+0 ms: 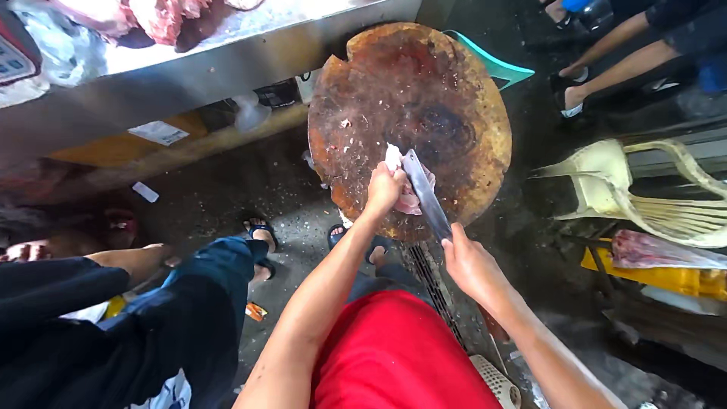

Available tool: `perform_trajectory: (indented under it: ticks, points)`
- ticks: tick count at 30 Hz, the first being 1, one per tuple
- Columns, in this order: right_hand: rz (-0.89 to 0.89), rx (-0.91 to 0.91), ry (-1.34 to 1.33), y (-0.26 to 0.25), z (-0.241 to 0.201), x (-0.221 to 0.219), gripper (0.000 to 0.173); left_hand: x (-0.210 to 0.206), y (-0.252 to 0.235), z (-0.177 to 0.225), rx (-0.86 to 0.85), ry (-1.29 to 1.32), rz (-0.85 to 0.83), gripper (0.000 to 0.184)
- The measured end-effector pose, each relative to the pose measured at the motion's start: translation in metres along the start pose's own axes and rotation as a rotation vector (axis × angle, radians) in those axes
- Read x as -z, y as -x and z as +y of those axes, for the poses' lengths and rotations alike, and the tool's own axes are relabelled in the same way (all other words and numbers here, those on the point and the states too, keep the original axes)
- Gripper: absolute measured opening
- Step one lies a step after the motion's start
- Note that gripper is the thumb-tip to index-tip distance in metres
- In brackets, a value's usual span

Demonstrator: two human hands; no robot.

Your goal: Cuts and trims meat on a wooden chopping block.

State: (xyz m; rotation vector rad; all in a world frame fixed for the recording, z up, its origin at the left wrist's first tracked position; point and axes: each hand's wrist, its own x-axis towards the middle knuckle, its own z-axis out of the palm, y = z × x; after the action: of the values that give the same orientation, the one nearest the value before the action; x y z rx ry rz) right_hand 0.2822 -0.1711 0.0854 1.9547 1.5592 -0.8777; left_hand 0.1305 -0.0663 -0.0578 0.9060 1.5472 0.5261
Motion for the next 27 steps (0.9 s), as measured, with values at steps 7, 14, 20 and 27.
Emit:
perform_trajectory:
  ticks: [7,14,20,27]
  points:
    - [0.047,-0.02,0.048,-0.016,-0.031,0.0,0.041,0.011,-0.012,0.004,0.01,0.003,-0.02,0.04]
    - [0.17,0.003,0.073,-0.037,-0.033,-0.01,0.038,0.005,-0.015,0.001,0.025,0.212,-0.157,0.035]
    - [0.148,0.039,0.027,-0.021,0.004,-0.007,0.041,0.009,0.0,0.005,-0.014,0.309,-0.09,0.029]
    - [0.369,0.159,0.041,-0.009,0.042,-0.046,0.038,-0.001,-0.002,-0.014,-0.104,0.269,-0.048,0.055]
